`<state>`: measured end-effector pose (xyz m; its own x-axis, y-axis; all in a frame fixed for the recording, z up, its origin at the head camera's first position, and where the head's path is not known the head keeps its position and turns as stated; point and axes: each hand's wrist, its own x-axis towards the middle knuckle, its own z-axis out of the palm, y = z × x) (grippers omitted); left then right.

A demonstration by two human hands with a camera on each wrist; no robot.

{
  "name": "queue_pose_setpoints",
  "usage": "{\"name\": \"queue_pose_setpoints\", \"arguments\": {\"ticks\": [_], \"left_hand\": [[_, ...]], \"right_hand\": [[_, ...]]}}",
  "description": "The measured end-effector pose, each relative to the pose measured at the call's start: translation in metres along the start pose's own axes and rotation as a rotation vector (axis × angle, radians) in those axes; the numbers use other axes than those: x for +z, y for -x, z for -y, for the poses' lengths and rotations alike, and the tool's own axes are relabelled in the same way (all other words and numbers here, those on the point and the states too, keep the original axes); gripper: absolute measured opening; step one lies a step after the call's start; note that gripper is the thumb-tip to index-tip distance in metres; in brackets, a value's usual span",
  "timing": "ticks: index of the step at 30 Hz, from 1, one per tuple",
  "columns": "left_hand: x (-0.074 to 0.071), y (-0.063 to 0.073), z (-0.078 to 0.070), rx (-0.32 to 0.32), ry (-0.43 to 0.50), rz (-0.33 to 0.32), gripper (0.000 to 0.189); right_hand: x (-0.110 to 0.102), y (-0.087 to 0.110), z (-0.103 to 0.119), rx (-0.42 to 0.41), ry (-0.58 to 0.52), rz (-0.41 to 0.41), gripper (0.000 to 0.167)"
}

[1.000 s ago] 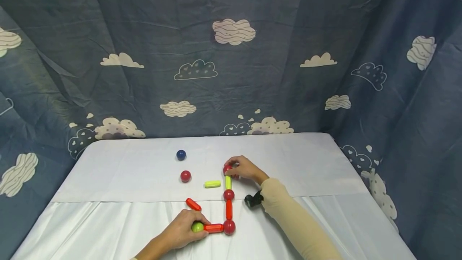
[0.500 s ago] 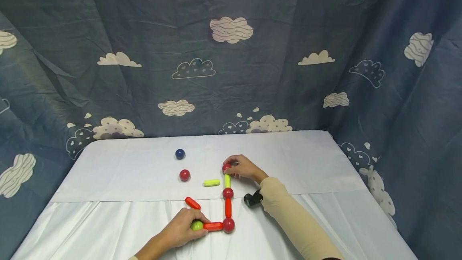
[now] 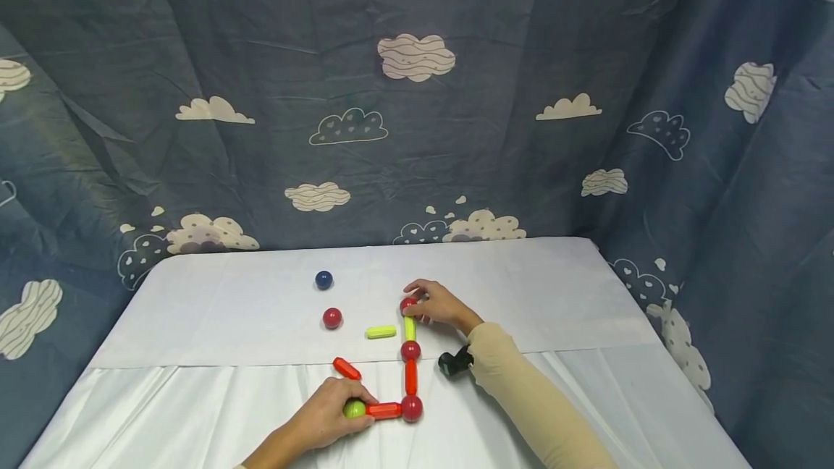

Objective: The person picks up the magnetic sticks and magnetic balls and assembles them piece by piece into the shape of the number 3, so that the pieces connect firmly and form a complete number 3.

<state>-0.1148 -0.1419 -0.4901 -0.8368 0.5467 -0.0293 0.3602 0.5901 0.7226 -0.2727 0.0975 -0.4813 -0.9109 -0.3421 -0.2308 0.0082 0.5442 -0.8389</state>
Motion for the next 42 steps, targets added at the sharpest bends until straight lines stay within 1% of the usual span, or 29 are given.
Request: {"name": "queue_pose_setpoints", "arguments": {"ticks": [3, 6, 13, 16, 20, 25, 30, 34, 36, 42], "left_hand": [[0.0, 0.0, 0.0, 0.006, -0.004, 0.001, 0.016], [0.0, -0.001, 0.0, 0.021, -0.008, -0.002, 0.016], [0.001, -0.001, 0.0, 0.017, -0.019, 0.006, 0.017], [0.001, -0.001, -0.001, 0.013, -0.022, 0.007, 0.017], [0.001, -0.001, -0.001, 0.008, -0.023, 0.008, 0.017], [0.001, 0.0, -0.002, 0.009, -0.015, 0.008, 0.017], [0.001, 0.001, -0.003, -0.009, -0.014, 0.013, 0.018], [0.002, 0.002, -0.003, -0.02, -0.01, 0.017, 0.017], [0.002, 0.002, -0.003, -0.014, -0.009, 0.015, 0.017], [0.001, 0.001, -0.002, 0.001, -0.018, 0.007, 0.017]], "right_hand": [[-0.001, 0.005, -0.001, 0.029, -0.024, -0.024, 0.048], [-0.002, 0.01, -0.003, 0.048, -0.076, -0.055, 0.048], [0.002, 0.026, -0.009, 0.094, -0.251, -0.127, 0.039], [0.006, 0.034, -0.01, 0.097, -0.319, -0.136, 0.037], [0.012, 0.041, -0.01, 0.089, -0.379, -0.144, 0.037], [0.018, 0.046, -0.008, 0.075, -0.416, -0.169, 0.037], [0.022, 0.045, -0.009, 0.095, -0.413, -0.201, 0.031], [0.025, 0.044, -0.008, 0.111, -0.42, -0.193, 0.028], [0.025, 0.043, -0.007, 0.113, -0.419, -0.191, 0.028], [0.026, 0.04, -0.006, 0.157, -0.34, -0.227, 0.027]]}}
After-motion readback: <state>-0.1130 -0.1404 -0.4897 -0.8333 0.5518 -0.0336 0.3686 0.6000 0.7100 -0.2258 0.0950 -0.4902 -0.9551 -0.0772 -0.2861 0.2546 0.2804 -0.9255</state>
